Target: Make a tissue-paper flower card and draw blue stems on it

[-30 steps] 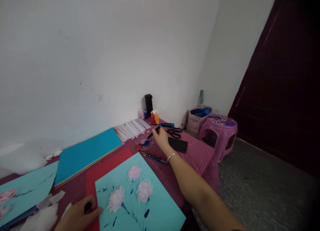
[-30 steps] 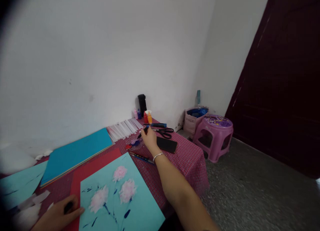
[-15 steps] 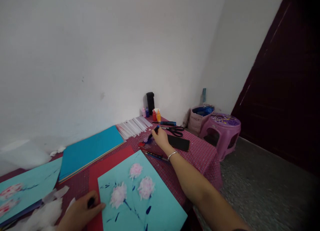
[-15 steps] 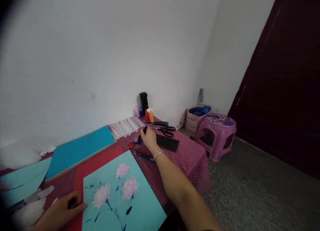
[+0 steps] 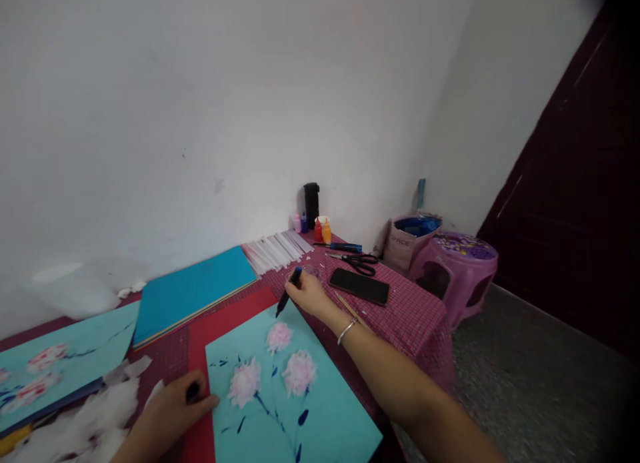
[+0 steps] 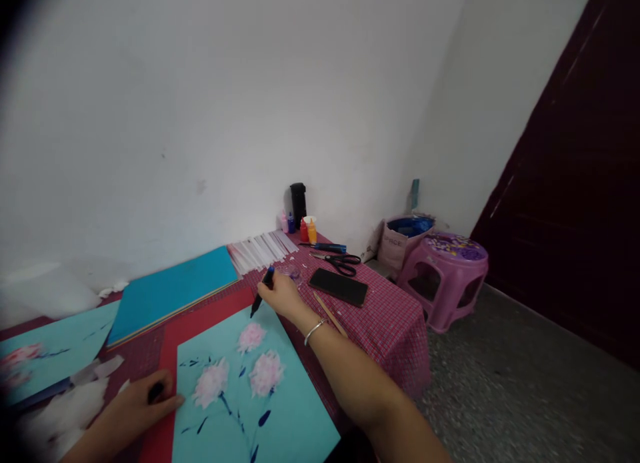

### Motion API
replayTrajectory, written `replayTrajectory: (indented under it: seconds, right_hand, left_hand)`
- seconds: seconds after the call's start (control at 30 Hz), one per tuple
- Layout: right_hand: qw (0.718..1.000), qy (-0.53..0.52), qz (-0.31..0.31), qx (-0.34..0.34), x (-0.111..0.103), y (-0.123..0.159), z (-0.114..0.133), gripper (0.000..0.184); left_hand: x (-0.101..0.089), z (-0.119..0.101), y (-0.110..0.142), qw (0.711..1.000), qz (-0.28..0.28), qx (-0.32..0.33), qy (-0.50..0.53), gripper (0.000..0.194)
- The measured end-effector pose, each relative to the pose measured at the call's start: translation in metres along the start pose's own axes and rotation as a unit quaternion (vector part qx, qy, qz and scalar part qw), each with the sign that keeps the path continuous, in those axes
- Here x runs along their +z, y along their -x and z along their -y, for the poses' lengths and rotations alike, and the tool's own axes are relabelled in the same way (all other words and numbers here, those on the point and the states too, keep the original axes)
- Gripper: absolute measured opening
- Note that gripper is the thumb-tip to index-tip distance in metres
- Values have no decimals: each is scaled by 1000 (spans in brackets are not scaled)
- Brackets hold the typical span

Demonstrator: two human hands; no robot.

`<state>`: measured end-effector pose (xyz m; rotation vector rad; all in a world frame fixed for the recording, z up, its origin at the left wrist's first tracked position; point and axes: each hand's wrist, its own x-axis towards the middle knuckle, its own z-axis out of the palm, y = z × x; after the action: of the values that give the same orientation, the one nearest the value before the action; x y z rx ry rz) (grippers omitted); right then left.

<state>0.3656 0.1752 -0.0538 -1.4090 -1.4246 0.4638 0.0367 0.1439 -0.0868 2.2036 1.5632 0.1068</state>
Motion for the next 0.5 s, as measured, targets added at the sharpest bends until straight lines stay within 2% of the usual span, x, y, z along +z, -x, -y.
replayTrajectory:
  seconds: [0.27,0.5]
  right_hand:
    - [999,46,14,6,0,3,5,4]
    - [997,71,-3,14,-1,1,3,7]
  left_hand:
    - [-2,-2,0,1000,10,6,-6,35]
    - [-2,-3,1,1000,18,1,-14,34]
